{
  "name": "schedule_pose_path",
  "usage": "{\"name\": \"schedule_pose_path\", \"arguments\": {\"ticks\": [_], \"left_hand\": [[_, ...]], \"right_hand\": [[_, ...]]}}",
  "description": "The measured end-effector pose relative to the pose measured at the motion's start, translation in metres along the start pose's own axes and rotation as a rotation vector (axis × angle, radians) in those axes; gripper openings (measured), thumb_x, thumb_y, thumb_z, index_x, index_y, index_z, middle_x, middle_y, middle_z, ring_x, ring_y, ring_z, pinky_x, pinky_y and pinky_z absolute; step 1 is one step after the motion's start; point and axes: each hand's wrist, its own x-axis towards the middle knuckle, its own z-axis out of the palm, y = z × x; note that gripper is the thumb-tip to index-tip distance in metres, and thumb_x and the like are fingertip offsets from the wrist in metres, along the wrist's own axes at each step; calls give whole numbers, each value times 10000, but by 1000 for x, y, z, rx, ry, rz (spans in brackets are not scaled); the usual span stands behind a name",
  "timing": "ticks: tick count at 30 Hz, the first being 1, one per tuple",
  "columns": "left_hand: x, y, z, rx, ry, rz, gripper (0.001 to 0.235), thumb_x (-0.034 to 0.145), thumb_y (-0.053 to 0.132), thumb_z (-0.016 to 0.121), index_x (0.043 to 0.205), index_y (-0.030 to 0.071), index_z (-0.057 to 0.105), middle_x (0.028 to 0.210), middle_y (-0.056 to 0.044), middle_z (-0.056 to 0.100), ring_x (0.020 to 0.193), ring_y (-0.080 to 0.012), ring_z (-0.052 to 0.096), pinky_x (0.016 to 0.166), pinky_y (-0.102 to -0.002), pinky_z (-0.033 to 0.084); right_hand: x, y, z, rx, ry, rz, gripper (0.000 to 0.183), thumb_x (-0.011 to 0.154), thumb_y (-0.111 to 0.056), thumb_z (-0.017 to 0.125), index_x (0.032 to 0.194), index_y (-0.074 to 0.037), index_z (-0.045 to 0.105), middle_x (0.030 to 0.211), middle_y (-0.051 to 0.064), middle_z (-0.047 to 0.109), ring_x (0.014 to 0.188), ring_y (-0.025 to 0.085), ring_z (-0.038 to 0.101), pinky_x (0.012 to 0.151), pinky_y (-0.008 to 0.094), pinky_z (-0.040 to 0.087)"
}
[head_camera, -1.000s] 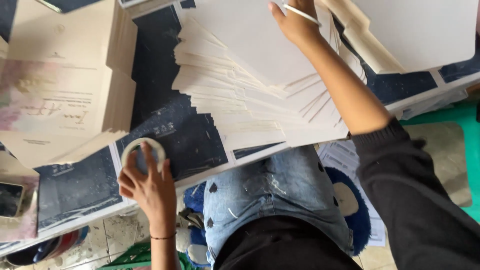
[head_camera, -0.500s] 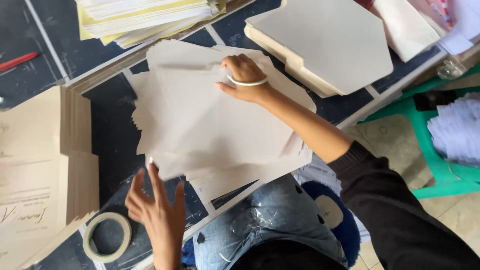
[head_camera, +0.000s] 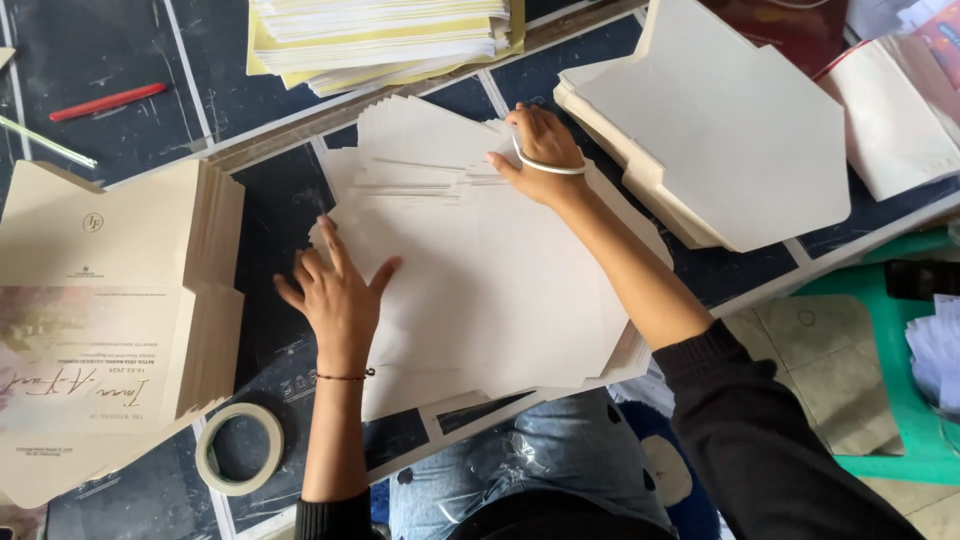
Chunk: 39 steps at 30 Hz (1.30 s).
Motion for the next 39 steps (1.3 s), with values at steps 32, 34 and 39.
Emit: {"name": "schedule_pose_path", "arguments": {"ticks": [32,34,39], "left_hand": [[-158,-69,-61,160,93,-57,1260,906,852,555,1728,-82,355,1403,-272,686,1252,-399,671,1163,-545,403],[-153,-58,-53,133,73,-90,1216,929,844,531,1741,-47,370,1471,-278,673,1345,-410,654,1234,-610,284],[-113,-40,-55,-23,42,93,1217,943,781,627,1751,-28,209,1590,-238,619,1462,-344,611,1286,-637,262]], "right_hand": [[-139,-65,-163,174,-352,306,652,1035,-504,667,1433,2,564,1545,255,613,1422,424,584,1184,509,454],[-158,-59,-167,98,-343,379,659,1045,-504,652,1427,24,555,1527,279,618,1433,428,572,1177,519,456],[-161,-80,-173,77,-216,351,578,995,-436,787,1322,11,624,1259,180,753,1195,345,726,953,457,591]]}}
